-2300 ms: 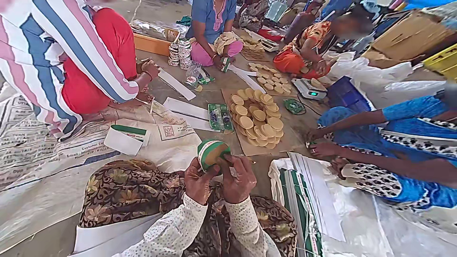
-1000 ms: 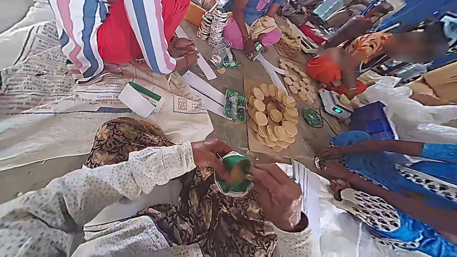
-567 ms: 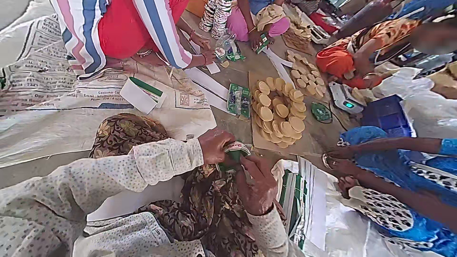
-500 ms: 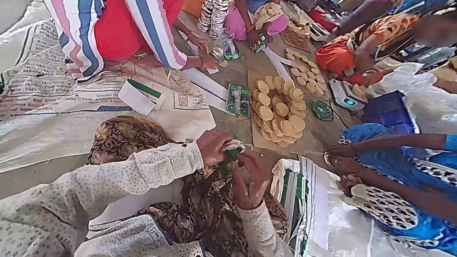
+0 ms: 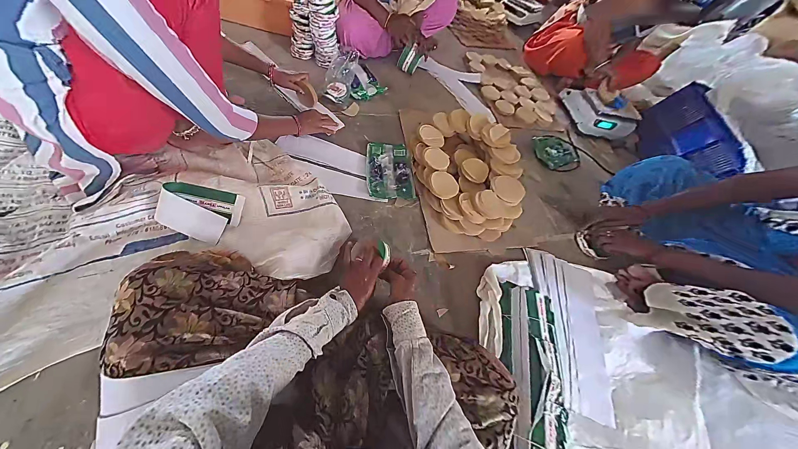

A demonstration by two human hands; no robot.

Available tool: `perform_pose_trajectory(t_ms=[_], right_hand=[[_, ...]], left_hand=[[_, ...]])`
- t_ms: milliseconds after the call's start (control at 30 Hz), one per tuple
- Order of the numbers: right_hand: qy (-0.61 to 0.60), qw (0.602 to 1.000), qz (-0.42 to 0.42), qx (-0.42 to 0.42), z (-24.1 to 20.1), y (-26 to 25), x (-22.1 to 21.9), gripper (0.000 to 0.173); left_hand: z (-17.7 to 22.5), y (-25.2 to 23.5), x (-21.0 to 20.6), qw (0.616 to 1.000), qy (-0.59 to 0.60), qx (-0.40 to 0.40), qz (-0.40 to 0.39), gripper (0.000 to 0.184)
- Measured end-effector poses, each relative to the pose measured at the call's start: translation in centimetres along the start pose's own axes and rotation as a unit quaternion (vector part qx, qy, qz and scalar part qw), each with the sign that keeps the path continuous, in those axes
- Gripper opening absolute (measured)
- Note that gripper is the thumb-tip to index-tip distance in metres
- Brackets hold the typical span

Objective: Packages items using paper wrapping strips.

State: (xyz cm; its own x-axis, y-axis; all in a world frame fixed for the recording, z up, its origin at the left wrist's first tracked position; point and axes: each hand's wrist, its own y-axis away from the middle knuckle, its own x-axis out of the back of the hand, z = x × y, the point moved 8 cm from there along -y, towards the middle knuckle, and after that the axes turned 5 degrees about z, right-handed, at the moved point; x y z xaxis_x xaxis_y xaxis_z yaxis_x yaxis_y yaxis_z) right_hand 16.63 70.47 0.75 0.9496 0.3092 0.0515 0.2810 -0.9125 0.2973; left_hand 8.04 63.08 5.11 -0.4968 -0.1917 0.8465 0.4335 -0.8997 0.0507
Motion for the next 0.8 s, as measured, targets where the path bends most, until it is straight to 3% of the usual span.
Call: perform_pose_trajectory(t_ms=[67, 167, 233, 300, 367, 500, 567, 633, 700, 800], right_hand=[[0.175, 0.983, -0.016, 0.051, -0.4, -1.5, 1.6, 0.016], [0.451, 0.89, -0.057, 0.033, -2.0, -2.1, 2.9, 0.033], [0.485, 0.87, -0.028, 0.078, -3.6, -2.0, 3.4, 0.035], [0.465, 0.867, -0.017, 0.177, -5.2, -1.0, 2.8, 0.03], [0.494, 0.835, -0.078, 0.23, -6.0, 0.1, 1.1, 0.032], [0.678, 0.675, -0.261, 0.131, -4.9, 0.6, -2.1, 0.071], [0.711, 0.633, -0.286, 0.109, -4.6, 0.4, -2.6, 0.077], [0.718, 0.618, -0.305, 0.1, -4.8, 0.3, -2.7, 0.071], [0.704, 0.624, -0.322, 0.103, -5.1, 0.2, -2.6, 0.051], [0.668, 0.653, -0.347, 0.088, -4.2, 0.5, -2.2, 0.049]], left_hand=[[1.1, 0.5, -1.5, 0.997, -0.037, -0.035, -0.064, 0.037], [1.5, 0.4, -3.4, 0.979, -0.07, -0.081, -0.176, 0.045], [2.0, -0.4, -3.4, 0.966, -0.088, -0.093, -0.224, 0.052], [2.0, -1.6, -2.6, 0.958, -0.091, -0.094, -0.254, 0.07], [1.4, -2.7, -2.0, 0.953, -0.092, -0.098, -0.272, 0.08], [0.2, -4.0, -1.3, 0.947, -0.067, -0.071, -0.306, 0.065], [0.7, -3.3, -0.7, 0.93, -0.123, -0.076, -0.338, 0.062], [1.1, -2.9, -0.4, 0.918, -0.18, -0.079, -0.345, 0.065], [2.0, -2.4, 1.1, 0.915, -0.193, -0.068, -0.347, 0.067], [2.9, -1.6, 2.1, 0.902, -0.223, -0.087, -0.359, 0.062]])
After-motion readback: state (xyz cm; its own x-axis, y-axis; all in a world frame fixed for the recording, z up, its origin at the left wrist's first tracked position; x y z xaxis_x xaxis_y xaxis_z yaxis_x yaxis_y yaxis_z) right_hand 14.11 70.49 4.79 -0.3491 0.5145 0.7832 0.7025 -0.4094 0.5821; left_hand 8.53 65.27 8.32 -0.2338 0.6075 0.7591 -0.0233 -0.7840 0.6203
